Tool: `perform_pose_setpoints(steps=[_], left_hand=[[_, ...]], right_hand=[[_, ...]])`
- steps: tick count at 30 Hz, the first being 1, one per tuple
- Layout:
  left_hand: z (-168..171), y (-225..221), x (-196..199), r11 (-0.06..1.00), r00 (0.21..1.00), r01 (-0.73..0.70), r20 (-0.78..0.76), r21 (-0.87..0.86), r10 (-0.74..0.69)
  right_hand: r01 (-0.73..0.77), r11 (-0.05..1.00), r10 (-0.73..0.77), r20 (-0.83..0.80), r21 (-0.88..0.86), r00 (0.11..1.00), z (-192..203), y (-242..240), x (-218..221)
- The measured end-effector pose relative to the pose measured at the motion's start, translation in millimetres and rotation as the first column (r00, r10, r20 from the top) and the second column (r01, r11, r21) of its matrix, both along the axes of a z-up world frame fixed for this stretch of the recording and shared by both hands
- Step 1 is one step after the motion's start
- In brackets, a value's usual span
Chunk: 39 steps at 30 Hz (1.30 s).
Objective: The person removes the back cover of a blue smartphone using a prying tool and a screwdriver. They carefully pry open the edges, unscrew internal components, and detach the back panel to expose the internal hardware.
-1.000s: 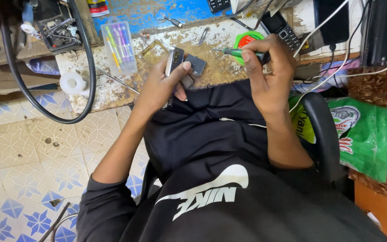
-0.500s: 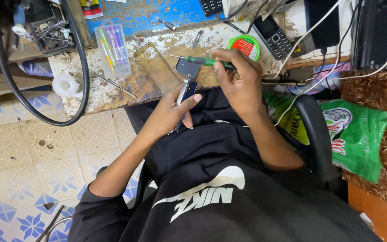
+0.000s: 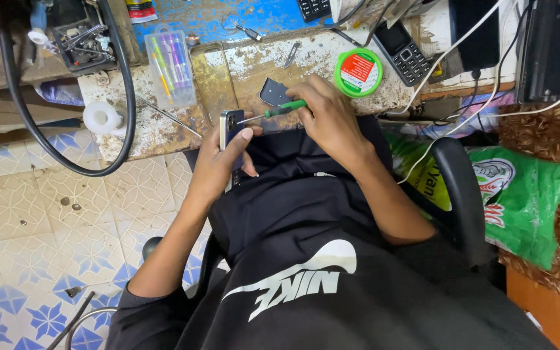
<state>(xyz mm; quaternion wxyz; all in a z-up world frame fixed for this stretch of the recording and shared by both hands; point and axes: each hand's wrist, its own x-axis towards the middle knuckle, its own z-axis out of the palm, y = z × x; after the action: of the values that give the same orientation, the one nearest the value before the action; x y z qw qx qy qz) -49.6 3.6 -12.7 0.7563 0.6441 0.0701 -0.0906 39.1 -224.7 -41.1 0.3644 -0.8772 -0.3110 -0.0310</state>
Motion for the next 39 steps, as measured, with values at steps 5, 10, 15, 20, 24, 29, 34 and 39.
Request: perform_pose_setpoints(steps=[5,10,15,20,24,29,34,39], left_hand=[[8.1,3.3,1.6,0.986,0.995,-0.104,-0.006,-0.134,0.104],[2.3,9.9,5.9,0.892,0.964,-0.263,-0.060,-0.369,0.260],[1.3,6.4,8.2,0.818,0.933,-0.357,-0.135,-0.450,0.333],[4.3,-3.7,11.2,0.766,0.916,-0.402,-0.225,-0.501,0.333],[16.8,-12.6,19.6,0.741,0.917,-0.398,-0.265,-0.542,0.299],[30.4,-22.7,33.7,0.694,0.952,-0.305,-0.209,-0.652,0.222],[27.2,-34.6,42.4,0.589,0.993,-0.039,0.032,-0.807,0.110],[30.3,-39.2,47.3,0.540,0.997,-0.017,0.023,-0.841,0.068]], right_hand=[[0.043,0.999,-0.043,-0.009,0.006,0.999,-3.4,13.6,-7.2],[0.065,0.996,-0.059,-0.104,0.059,0.993,-7.1,32.2,-20.5],[0.134,0.974,-0.082,-0.265,0.183,0.961,23.5,26.4,-22.1],[0.059,0.931,0.076,-0.350,0.359,0.934,54.7,-8.2,-20.7],[0.031,0.908,0.099,-0.287,0.417,0.953,83.3,-20.4,-47.3],[0.025,0.948,0.034,-0.178,0.319,0.983,105.4,-25.6,-65.6],[-0.263,0.927,0.254,0.069,0.269,0.965,122.5,-28.4,-53.6],[-0.305,0.927,0.270,0.177,0.219,0.947,117.2,-29.6,-44.8]])
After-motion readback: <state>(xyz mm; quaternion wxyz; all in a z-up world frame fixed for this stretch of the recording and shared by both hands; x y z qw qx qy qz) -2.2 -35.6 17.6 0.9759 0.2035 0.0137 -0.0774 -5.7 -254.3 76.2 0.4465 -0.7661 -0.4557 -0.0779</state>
